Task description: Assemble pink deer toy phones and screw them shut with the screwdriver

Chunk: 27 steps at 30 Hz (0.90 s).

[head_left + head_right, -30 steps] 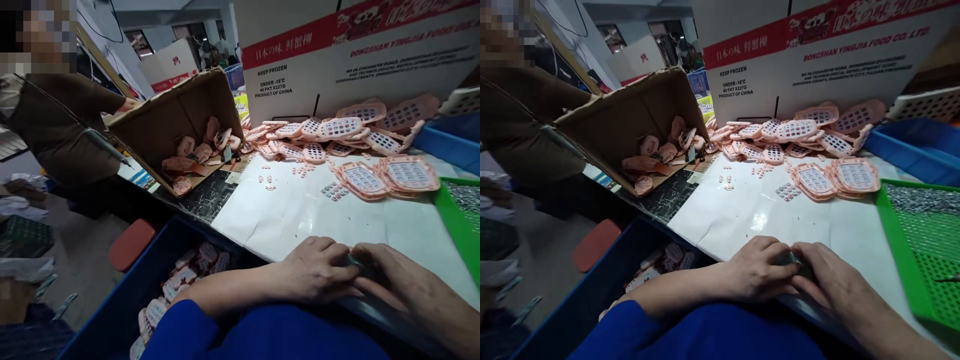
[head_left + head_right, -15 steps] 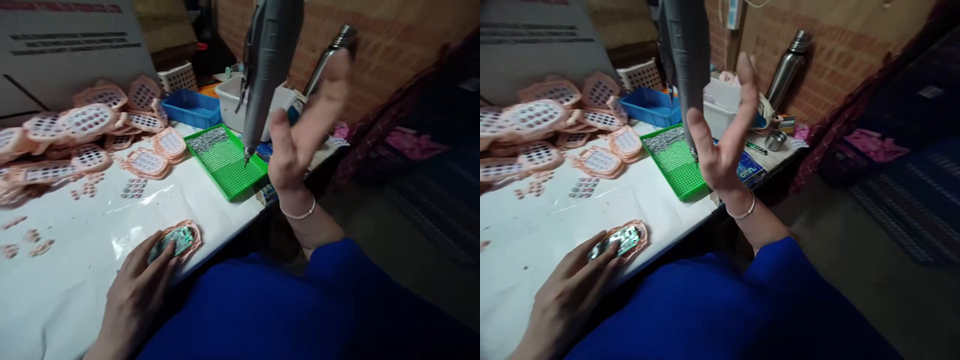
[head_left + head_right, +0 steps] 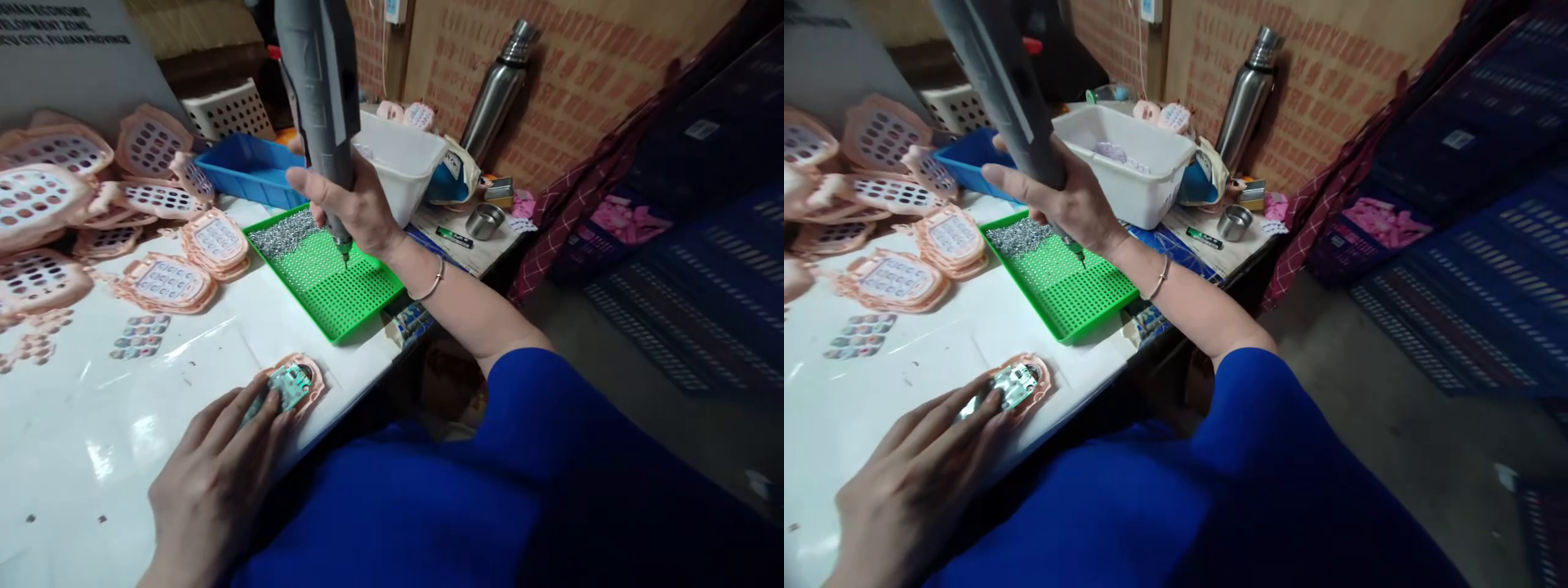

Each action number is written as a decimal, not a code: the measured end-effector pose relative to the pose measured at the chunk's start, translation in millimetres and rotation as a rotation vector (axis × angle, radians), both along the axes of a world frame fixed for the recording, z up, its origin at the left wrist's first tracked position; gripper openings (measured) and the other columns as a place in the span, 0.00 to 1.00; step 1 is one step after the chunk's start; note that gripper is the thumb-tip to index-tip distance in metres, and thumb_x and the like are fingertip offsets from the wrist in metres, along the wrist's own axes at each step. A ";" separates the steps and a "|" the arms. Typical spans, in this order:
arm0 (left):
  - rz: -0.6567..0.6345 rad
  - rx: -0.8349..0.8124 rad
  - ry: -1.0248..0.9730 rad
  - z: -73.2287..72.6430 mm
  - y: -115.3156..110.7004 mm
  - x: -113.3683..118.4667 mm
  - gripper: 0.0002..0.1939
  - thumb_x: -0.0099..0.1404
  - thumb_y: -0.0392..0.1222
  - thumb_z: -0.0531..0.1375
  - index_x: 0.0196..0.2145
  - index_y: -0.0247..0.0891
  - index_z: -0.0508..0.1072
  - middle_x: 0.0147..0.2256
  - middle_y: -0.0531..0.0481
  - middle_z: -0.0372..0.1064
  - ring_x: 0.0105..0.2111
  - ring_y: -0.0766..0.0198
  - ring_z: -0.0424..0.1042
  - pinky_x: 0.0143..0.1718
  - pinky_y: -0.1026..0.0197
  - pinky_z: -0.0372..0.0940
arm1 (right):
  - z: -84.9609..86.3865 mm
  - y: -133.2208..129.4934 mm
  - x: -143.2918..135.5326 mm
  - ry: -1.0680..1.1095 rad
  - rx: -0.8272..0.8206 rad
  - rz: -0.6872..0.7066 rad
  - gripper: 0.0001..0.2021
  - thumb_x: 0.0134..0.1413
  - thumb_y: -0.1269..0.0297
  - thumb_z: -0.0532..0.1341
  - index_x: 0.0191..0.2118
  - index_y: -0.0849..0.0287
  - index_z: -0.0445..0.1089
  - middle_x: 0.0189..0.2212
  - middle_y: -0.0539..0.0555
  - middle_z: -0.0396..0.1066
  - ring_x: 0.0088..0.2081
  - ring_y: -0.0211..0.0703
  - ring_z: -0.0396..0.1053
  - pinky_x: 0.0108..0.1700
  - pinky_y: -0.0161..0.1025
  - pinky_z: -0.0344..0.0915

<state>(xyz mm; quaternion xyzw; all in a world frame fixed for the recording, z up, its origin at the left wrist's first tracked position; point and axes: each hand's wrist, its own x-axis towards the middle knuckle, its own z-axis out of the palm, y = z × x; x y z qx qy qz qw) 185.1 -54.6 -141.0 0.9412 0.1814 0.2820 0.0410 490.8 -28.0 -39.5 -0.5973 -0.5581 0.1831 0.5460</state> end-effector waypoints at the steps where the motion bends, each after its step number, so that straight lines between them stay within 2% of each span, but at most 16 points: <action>1: -0.004 0.011 0.016 -0.4 2.0 0.0 0.17 0.72 0.40 0.59 0.58 0.44 0.72 0.54 0.39 0.77 0.47 0.47 0.78 0.45 0.45 0.77 | -3.5 3.7 -2.8 0.013 -0.010 -0.015 0.47 0.47 0.18 0.44 0.55 0.54 0.63 0.27 0.46 0.60 0.29 0.37 0.64 0.36 0.39 0.70; 5: -0.034 0.044 0.073 -5.6 8.1 -7.0 0.16 0.72 0.40 0.59 0.56 0.44 0.73 0.56 0.40 0.76 0.50 0.43 0.77 0.51 0.37 0.73 | -21.1 23.8 -3.1 0.063 0.008 -0.054 0.49 0.43 0.15 0.39 0.50 0.55 0.62 0.23 0.43 0.56 0.25 0.31 0.60 0.32 0.36 0.68; 9: -0.041 0.057 0.050 -8.7 7.2 -5.3 0.14 0.71 0.40 0.60 0.53 0.40 0.74 0.53 0.38 0.78 0.49 0.42 0.78 0.49 0.39 0.73 | -26.0 29.1 -0.2 0.069 -0.008 -0.083 0.50 0.40 0.13 0.37 0.48 0.55 0.59 0.23 0.42 0.52 0.25 0.29 0.60 0.31 0.34 0.67; 15: 0.000 0.023 -0.073 -11.4 -1.0 3.8 0.12 0.73 0.40 0.59 0.52 0.43 0.74 0.52 0.42 0.79 0.48 0.46 0.78 0.48 0.43 0.74 | -21.0 21.4 -4.3 0.185 0.069 -0.066 0.41 0.40 0.16 0.53 0.40 0.54 0.59 0.25 0.43 0.60 0.23 0.30 0.58 0.31 0.37 0.67; 18: 0.012 0.000 -0.089 -11.1 -2.2 3.2 0.12 0.73 0.39 0.59 0.53 0.44 0.75 0.52 0.43 0.79 0.50 0.47 0.78 0.49 0.43 0.74 | -24.4 26.0 -4.9 0.210 0.045 -0.088 0.37 0.47 0.22 0.55 0.41 0.54 0.59 0.23 0.39 0.57 0.22 0.27 0.55 0.28 0.33 0.64; 20: 0.012 -0.015 -0.067 -10.3 -1.8 1.8 0.13 0.72 0.40 0.60 0.53 0.44 0.74 0.52 0.43 0.79 0.50 0.46 0.77 0.49 0.42 0.74 | -26.8 26.2 -4.6 0.187 0.076 -0.077 0.31 0.54 0.28 0.57 0.44 0.54 0.59 0.21 0.37 0.55 0.23 0.27 0.55 0.29 0.31 0.64; 22: 0.016 -0.034 -0.057 -10.1 -1.3 0.7 0.13 0.72 0.40 0.61 0.53 0.46 0.74 0.53 0.45 0.79 0.50 0.47 0.78 0.49 0.41 0.75 | -27.9 22.9 -4.6 0.170 0.106 -0.053 0.29 0.57 0.31 0.58 0.45 0.54 0.61 0.21 0.37 0.55 0.23 0.28 0.56 0.30 0.30 0.66; 24: 0.042 -0.054 -0.073 -10.6 -1.5 0.8 0.13 0.72 0.41 0.61 0.53 0.48 0.74 0.53 0.46 0.78 0.50 0.47 0.78 0.50 0.41 0.75 | -28.2 18.3 -5.0 0.173 0.113 -0.053 0.33 0.54 0.27 0.56 0.44 0.54 0.61 0.21 0.39 0.56 0.23 0.30 0.58 0.30 0.33 0.67; 27: 0.078 -0.032 -0.107 -10.0 -3.8 3.9 0.12 0.72 0.39 0.62 0.51 0.46 0.75 0.52 0.45 0.79 0.47 0.46 0.79 0.47 0.38 0.76 | -27.3 14.0 -5.2 0.142 0.111 -0.063 0.43 0.47 0.17 0.49 0.46 0.56 0.62 0.25 0.43 0.59 0.25 0.32 0.60 0.32 0.37 0.70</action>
